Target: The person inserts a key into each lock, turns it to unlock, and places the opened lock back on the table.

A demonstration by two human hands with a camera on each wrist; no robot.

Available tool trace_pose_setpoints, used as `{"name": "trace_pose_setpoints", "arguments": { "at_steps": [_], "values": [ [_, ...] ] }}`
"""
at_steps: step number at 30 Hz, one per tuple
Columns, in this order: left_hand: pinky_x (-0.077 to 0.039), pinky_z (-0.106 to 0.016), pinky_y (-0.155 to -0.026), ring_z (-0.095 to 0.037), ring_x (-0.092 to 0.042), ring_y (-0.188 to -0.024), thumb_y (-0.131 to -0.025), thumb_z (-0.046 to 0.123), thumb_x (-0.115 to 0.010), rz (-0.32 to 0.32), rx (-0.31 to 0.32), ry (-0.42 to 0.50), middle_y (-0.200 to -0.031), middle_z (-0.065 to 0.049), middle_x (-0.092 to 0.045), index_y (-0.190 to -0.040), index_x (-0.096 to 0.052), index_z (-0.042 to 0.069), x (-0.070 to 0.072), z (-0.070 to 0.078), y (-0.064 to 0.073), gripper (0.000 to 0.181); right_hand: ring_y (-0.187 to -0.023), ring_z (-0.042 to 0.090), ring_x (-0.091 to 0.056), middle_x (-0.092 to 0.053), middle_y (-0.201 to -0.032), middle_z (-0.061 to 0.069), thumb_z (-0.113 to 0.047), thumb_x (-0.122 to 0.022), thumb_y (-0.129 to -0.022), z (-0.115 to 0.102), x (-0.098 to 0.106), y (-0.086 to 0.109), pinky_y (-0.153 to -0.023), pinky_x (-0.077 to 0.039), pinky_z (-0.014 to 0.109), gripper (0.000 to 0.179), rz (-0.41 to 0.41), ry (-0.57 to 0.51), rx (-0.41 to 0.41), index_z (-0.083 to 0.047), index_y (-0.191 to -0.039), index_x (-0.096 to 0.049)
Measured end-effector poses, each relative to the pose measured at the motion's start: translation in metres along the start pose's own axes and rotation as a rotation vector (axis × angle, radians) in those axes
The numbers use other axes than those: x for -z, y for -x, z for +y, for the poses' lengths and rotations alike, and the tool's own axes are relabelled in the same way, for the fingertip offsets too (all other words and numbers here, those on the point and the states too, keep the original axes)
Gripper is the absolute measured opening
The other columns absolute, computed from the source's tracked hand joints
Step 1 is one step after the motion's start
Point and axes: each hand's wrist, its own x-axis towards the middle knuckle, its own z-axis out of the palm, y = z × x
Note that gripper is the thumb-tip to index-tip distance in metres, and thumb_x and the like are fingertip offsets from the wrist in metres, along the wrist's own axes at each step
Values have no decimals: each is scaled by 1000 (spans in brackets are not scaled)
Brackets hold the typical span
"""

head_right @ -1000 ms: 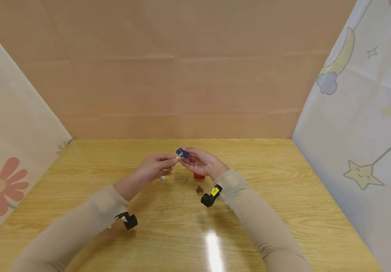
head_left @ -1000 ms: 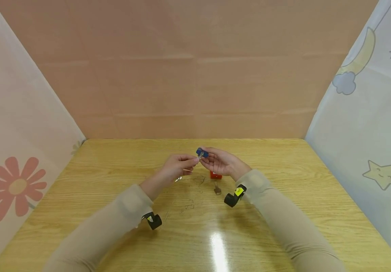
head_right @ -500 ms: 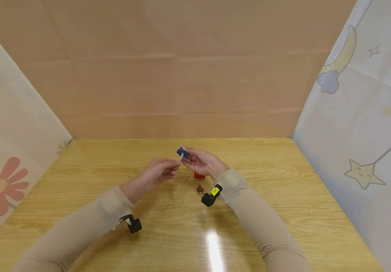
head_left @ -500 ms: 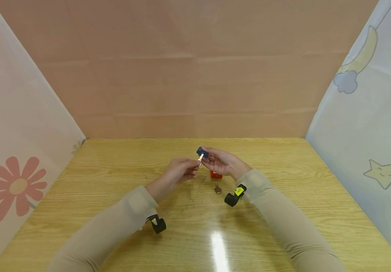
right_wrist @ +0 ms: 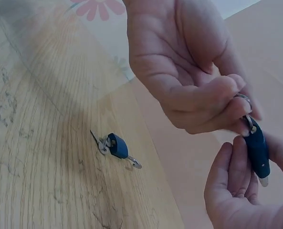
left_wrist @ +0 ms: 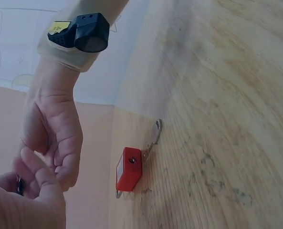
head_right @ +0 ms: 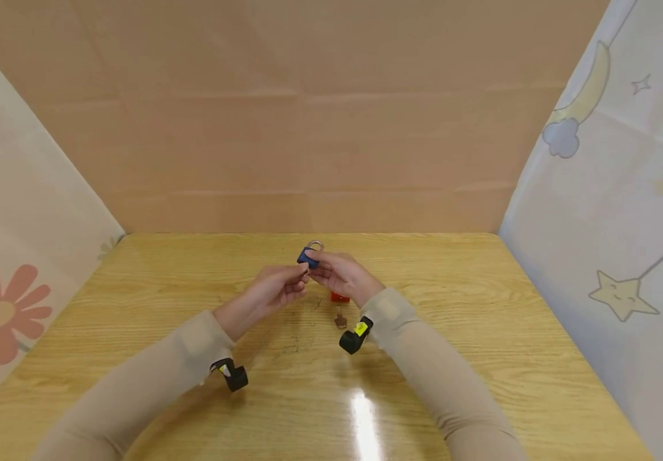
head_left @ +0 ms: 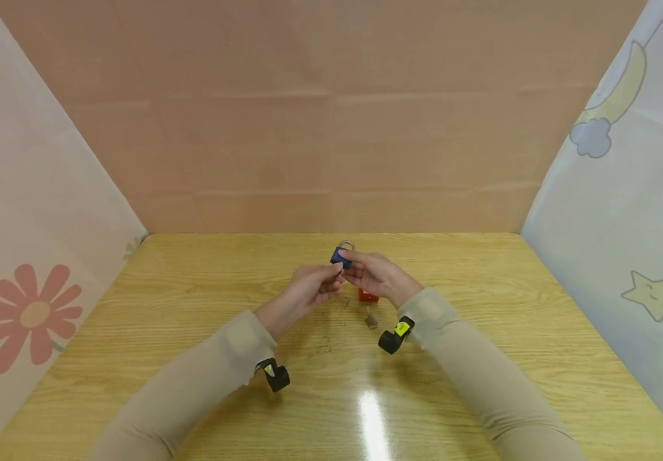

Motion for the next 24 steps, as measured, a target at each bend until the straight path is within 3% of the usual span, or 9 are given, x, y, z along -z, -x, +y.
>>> {"name": "trace_pose_setpoints", "arguments": {
  "at_steps": [3,5,9,12,15,20,24],
  "values": [
    [-56,-24,-67,-8,-60,-60,-100,20,-56,-60,16,-66,-72,-2,-63,-99,-64,-5,2,-3,0,26,-75,13,-66,-71,-82,2,-16,-56,-99,0,1,0,-72,-54,22,15,10,25,9,-3,-105,-61],
    [-57,-26,-66,-9,-60,-59,-100,21,-55,-85,-7,-145,-72,-2,-63,-102,-64,-8,2,-5,1,30,-74,13,-65,-71,-82,2,-16,-56,-99,1,1,0,-70,-54,22,15,8,31,15,-3,-105,-61],
    [-58,-31,-64,-12,-60,-57,-99,23,-56,-67,-141,-385,-70,-3,-63,-101,-66,-9,2,-3,0,33,-74,13,-65,-71,-83,2,-15,-57,-99,3,0,1,-71,-54,23,16,6,7,23,-3,-108,-59],
    [-58,-38,-63,-29,-64,-60,-98,25,-58,-39,-242,-596,-69,-9,-65,-93,-70,-3,5,1,-1,31,-77,13,-66,-72,-85,2,-14,-56,-99,4,-2,1,-74,-55,24,18,6,-24,28,-2,-113,-57],
    [-58,-42,-64,-40,-66,-68,-98,27,-58,-40,-298,-731,-70,-12,-66,-86,-71,2,7,6,-1,31,-78,13,-67,-72,-85,3,-14,-55,-99,4,-4,2,-75,-55,24,21,14,-51,27,-1,-117,-55],
    [-58,-35,-61,-28,-66,-60,-98,28,-59,-48,-325,-808,-74,-19,-68,-79,-71,4,6,12,-1,33,-77,12,-67,-72,-84,3,-14,-55,-99,3,-6,2,-75,-55,23,31,38,-81,20,0,-127,-51],
    [-58,-41,-64,-26,-66,-60,-98,28,-59,-37,-332,-882,-77,-21,-69,-76,-70,6,6,14,-1,33,-78,12,-67,-71,-85,3,-14,-56,-98,3,-8,2,-75,-55,23,41,69,-97,20,2,-135,-46]
  ]
}}
